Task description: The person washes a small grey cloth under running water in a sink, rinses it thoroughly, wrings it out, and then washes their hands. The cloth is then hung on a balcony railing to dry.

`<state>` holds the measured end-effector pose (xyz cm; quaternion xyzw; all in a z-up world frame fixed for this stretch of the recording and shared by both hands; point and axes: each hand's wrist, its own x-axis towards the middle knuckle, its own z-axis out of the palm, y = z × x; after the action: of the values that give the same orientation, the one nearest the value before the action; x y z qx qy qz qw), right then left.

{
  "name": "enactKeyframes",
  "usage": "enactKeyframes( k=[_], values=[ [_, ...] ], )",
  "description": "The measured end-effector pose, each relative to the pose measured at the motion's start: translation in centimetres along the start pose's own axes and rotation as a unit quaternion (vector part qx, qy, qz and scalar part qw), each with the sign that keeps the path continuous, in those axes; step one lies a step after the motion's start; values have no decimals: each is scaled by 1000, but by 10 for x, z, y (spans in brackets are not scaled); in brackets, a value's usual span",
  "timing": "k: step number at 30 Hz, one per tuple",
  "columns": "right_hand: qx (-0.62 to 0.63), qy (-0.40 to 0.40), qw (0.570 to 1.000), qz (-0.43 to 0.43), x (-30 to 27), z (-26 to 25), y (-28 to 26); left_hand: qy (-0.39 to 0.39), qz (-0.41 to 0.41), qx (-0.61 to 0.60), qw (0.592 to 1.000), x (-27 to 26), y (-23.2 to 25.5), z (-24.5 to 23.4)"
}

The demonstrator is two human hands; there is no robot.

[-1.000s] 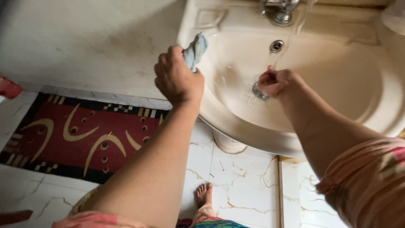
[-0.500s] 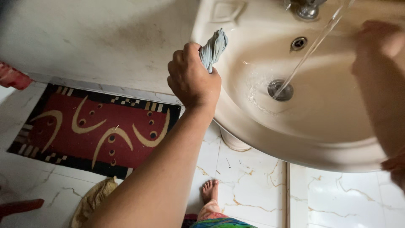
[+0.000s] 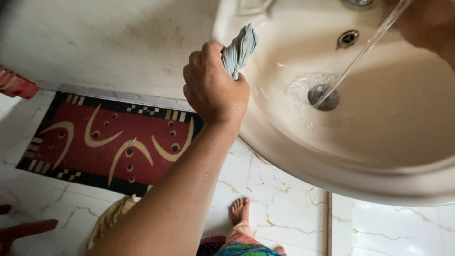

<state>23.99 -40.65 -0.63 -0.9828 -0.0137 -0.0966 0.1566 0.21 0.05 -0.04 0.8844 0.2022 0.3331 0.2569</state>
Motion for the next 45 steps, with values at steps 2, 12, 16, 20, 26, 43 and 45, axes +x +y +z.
enactKeyframes(
  k=[2, 12, 16, 20, 26, 43, 45],
  values=[
    [-53, -4, 989, -137, -14, 1, -5, -1, -6, -1, 1000, -1, 0, 0],
    [468, -250, 795, 293, -111, 76, -113, -4, -21, 0, 1000, 0, -1, 8],
    [708, -220, 473, 476, -97, 129, -96, -10, -37, 4, 999, 0, 0, 7],
    [785, -135, 339, 500, -65, 160, -65, -9, -42, -5, 999, 1, 1, 8],
    [808, -119, 465, 343, -5, 19, -104, 4, -41, -21, 999, -1, -3, 13],
    [796, -133, 438, 397, -17, 45, -53, 60, -11, -34, 998, -4, -4, 16],
    [804, -99, 466, 355, -13, 4, -60, 42, -22, -31, 998, -3, -2, 15]
  ],
)
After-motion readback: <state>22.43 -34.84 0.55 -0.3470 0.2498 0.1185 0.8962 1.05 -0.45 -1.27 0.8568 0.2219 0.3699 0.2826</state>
